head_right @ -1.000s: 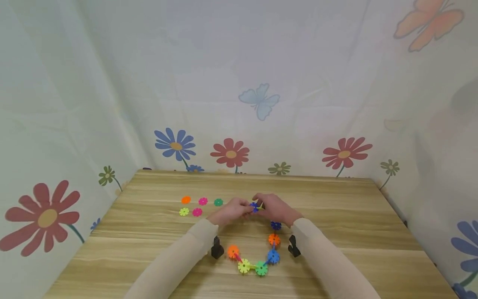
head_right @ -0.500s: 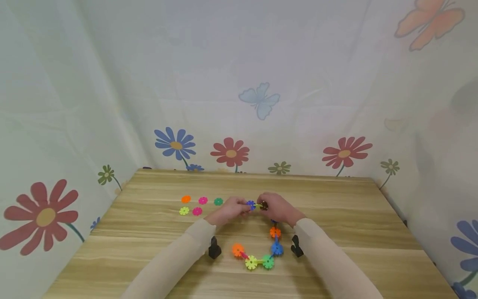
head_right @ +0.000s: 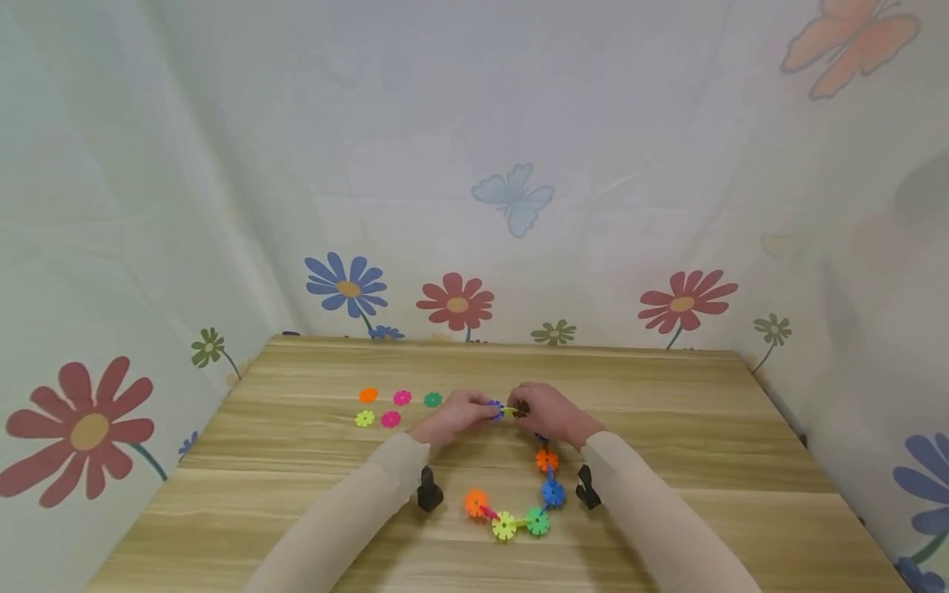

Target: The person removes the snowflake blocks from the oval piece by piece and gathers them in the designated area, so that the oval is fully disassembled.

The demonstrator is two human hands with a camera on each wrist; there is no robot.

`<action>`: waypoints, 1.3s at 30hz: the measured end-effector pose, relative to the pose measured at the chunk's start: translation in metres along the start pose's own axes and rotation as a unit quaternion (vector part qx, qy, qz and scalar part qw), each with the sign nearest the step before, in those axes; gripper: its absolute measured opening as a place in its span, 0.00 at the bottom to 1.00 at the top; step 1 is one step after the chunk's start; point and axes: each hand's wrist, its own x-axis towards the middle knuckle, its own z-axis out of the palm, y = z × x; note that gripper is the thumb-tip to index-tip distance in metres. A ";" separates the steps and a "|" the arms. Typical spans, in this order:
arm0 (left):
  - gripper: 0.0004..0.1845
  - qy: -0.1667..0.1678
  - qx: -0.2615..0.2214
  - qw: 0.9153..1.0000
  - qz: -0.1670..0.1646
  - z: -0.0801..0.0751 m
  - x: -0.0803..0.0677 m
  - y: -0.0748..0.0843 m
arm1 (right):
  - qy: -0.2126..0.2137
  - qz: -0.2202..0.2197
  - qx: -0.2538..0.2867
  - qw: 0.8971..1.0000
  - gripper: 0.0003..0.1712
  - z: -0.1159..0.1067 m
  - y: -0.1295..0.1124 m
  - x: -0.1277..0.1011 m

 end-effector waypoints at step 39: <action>0.12 0.015 0.007 1.000 0.020 -0.047 -0.009 0.007 | -0.005 0.027 -0.004 1.000 0.09 -0.004 0.005 -0.005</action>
